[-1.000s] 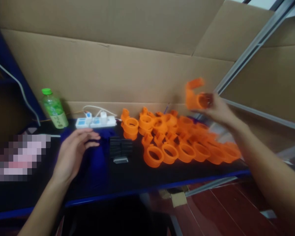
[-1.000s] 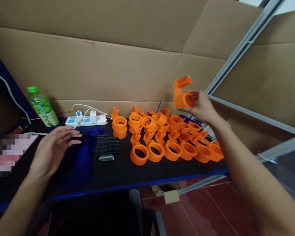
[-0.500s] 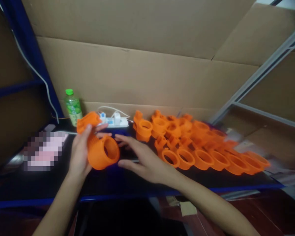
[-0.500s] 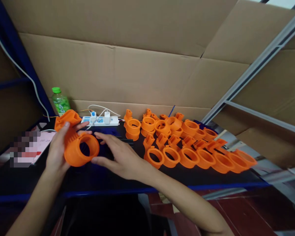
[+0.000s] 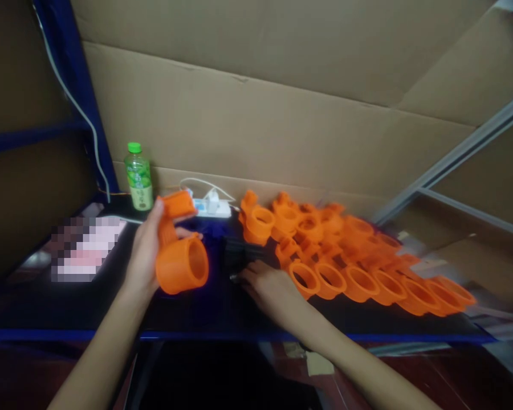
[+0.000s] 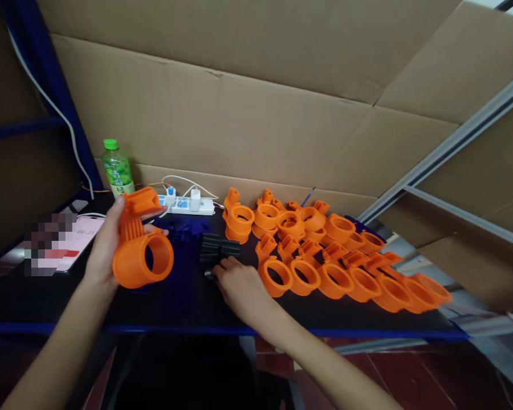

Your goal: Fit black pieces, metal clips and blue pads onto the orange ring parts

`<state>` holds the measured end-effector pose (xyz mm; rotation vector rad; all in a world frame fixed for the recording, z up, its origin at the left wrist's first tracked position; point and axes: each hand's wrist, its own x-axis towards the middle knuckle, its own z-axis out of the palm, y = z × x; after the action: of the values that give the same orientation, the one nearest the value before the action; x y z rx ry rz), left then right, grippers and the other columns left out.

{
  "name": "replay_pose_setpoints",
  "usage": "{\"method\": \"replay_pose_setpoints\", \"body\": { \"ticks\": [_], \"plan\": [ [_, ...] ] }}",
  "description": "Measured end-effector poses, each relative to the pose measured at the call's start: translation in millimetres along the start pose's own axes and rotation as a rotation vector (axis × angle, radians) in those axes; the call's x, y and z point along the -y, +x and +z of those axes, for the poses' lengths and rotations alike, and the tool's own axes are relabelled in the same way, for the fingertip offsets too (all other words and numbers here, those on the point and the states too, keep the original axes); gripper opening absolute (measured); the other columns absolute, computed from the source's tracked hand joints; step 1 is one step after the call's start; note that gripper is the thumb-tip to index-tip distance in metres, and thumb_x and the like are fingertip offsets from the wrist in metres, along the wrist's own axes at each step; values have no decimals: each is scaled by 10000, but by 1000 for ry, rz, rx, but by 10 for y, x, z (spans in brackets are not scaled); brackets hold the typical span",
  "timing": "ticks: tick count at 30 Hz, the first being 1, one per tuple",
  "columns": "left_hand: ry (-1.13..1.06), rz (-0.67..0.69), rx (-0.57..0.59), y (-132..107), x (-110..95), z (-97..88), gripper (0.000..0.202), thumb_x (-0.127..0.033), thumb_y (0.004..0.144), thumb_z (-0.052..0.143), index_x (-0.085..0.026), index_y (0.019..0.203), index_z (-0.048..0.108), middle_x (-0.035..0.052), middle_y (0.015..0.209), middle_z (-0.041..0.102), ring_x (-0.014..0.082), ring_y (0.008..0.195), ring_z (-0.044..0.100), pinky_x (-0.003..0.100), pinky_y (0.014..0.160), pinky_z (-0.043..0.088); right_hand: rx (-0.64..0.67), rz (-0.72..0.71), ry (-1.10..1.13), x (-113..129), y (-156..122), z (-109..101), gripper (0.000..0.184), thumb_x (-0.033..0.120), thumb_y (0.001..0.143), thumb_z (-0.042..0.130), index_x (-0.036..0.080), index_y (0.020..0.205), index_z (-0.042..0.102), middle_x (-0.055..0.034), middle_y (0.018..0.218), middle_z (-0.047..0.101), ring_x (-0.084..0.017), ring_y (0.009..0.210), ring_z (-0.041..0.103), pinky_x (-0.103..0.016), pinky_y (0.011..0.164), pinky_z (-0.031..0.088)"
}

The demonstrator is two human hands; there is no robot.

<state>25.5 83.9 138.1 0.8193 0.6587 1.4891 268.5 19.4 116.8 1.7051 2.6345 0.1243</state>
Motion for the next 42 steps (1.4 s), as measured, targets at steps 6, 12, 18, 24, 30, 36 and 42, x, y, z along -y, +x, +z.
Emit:
{"method": "replay_pose_setpoints", "body": {
  "ticks": [6,12,18,24,30,36,42],
  "plan": [
    [71,-24,25,-21,74,8,525,-524,882,662,-130,1228,668,145,950,782,282,757,771,332,616,648,4,-15,-23,-40,22,19,211,50,904,503,171,917,675,-99,968,686,-209,848,622,-299,644,419],
    [90,-3,81,-31,92,41,512,-502,855,702,-131,1206,665,153,1055,770,255,721,769,309,548,626,11,57,255,-154,70,-20,156,120,910,571,216,929,693,-45,1016,692,-174,869,662,-267,699,446],
    [137,-75,149,-53,133,35,455,-486,843,726,-155,1150,672,102,812,782,243,645,754,300,561,604,-83,5,515,-189,54,-564,106,231,930,597,214,942,701,-41,956,726,-184,842,666,-305,755,497],
    [150,-127,259,-130,190,125,370,-465,847,726,-179,1076,681,69,700,756,231,641,745,294,610,594,-220,-41,601,-168,268,-1264,206,416,904,657,224,932,724,-32,916,732,-166,765,630,-293,684,469],
    [145,-133,271,-164,199,150,362,-493,880,673,-165,1032,694,82,699,751,218,615,725,278,575,567,-132,-14,740,-152,476,-1223,321,489,890,651,176,933,705,-34,841,698,-157,759,609,-282,678,453],
    [190,-99,304,-154,208,121,321,-483,896,658,-182,1006,682,72,709,754,199,620,713,259,589,544,-94,-55,784,-150,466,-1237,296,455,910,640,165,931,694,-32,840,689,-150,770,607,-278,697,454],
    [250,-93,332,-153,194,105,329,-501,883,672,-177,941,671,60,681,745,171,578,690,231,565,515,-72,-76,681,-148,440,-1327,278,444,912,620,179,916,707,-23,809,676,-142,714,586,-278,665,445]
  ]
}}
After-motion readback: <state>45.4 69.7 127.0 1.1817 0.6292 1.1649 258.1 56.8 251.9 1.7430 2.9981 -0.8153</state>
